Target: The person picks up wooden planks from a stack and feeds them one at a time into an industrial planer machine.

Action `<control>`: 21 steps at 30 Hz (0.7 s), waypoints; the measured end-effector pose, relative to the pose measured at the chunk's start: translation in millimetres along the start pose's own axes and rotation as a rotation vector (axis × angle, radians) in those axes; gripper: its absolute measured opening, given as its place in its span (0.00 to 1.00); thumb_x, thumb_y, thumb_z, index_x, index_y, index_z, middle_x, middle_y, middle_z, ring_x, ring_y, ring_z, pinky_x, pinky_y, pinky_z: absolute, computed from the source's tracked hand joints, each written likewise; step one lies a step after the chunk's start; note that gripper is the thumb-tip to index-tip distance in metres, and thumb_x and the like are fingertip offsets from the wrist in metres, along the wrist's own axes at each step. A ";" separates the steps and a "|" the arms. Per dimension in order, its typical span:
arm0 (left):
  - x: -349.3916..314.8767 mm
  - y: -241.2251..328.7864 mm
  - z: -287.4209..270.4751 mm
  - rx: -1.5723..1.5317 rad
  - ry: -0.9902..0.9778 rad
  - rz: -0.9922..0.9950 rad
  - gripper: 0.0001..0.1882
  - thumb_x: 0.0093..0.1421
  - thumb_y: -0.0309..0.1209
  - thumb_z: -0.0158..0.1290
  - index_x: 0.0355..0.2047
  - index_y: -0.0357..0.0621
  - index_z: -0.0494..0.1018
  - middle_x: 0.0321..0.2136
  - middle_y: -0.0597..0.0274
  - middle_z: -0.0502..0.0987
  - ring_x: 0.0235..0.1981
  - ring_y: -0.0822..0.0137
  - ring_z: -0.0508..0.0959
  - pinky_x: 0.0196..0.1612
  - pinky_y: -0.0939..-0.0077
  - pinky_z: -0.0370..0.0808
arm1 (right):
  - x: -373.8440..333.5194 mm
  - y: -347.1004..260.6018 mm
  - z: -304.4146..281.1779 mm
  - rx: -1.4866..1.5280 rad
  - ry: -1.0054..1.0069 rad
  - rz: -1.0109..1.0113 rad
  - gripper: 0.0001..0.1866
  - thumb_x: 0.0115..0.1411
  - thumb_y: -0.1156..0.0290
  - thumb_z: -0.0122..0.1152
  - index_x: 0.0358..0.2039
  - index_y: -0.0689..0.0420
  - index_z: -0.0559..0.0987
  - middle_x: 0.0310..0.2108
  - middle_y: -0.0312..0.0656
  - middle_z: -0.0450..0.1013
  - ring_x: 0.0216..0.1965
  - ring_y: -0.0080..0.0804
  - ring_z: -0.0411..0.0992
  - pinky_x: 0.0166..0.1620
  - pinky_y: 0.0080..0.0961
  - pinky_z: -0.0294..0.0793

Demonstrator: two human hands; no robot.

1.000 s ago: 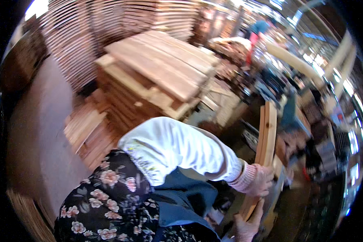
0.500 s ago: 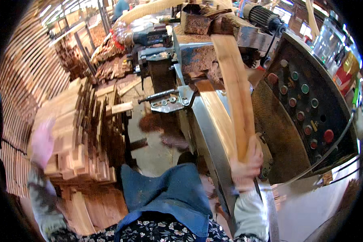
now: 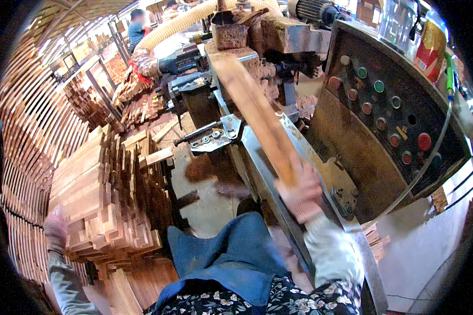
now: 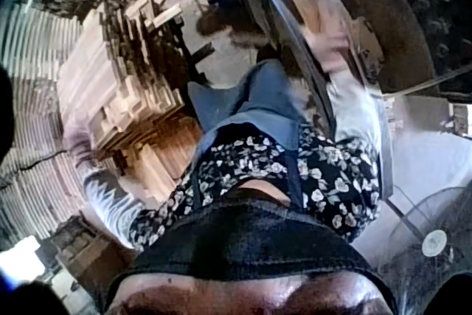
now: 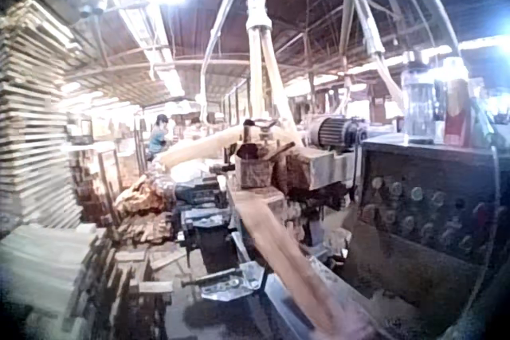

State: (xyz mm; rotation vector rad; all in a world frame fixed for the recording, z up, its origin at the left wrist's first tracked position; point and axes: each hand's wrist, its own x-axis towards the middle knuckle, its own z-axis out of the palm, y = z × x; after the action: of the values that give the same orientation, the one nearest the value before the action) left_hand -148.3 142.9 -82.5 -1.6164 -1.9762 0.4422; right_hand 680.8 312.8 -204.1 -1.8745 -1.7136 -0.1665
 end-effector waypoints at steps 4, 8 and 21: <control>7.3 12.9 -12.6 -0.055 -0.263 -0.066 0.43 0.59 0.28 0.58 0.75 0.40 0.59 0.71 0.45 0.65 0.71 0.46 0.65 0.73 0.59 0.64 | -101.8 26.7 -96.8 -0.107 -0.210 -0.025 0.50 0.40 0.55 0.79 0.67 0.48 0.71 0.61 0.47 0.71 0.55 0.55 0.73 0.54 0.46 0.76; 15.2 24.5 14.1 -0.575 0.046 -0.174 0.39 0.60 0.24 0.60 0.72 0.38 0.63 0.67 0.42 0.70 0.68 0.44 0.69 0.71 0.61 0.67 | -138.2 33.8 -134.1 -0.113 -0.171 -0.207 0.36 0.46 0.63 0.74 0.58 0.50 0.77 0.58 0.46 0.73 0.54 0.53 0.73 0.57 0.54 0.73; 92.2 18.4 -10.6 -0.218 -0.115 -0.173 0.35 0.69 0.27 0.46 0.76 0.40 0.56 0.71 0.48 0.65 0.66 0.47 0.72 0.68 0.60 0.70 | 75.4 -8.1 30.1 -0.070 -0.249 -0.323 0.25 0.59 0.64 0.66 0.57 0.53 0.77 0.56 0.50 0.74 0.58 0.53 0.71 0.58 0.48 0.71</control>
State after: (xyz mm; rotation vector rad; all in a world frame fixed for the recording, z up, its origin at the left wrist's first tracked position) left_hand -139.6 235.6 -65.8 -1.5596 -2.2966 0.2657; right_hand 676.8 393.2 -190.9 -1.7121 -2.2030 -0.1246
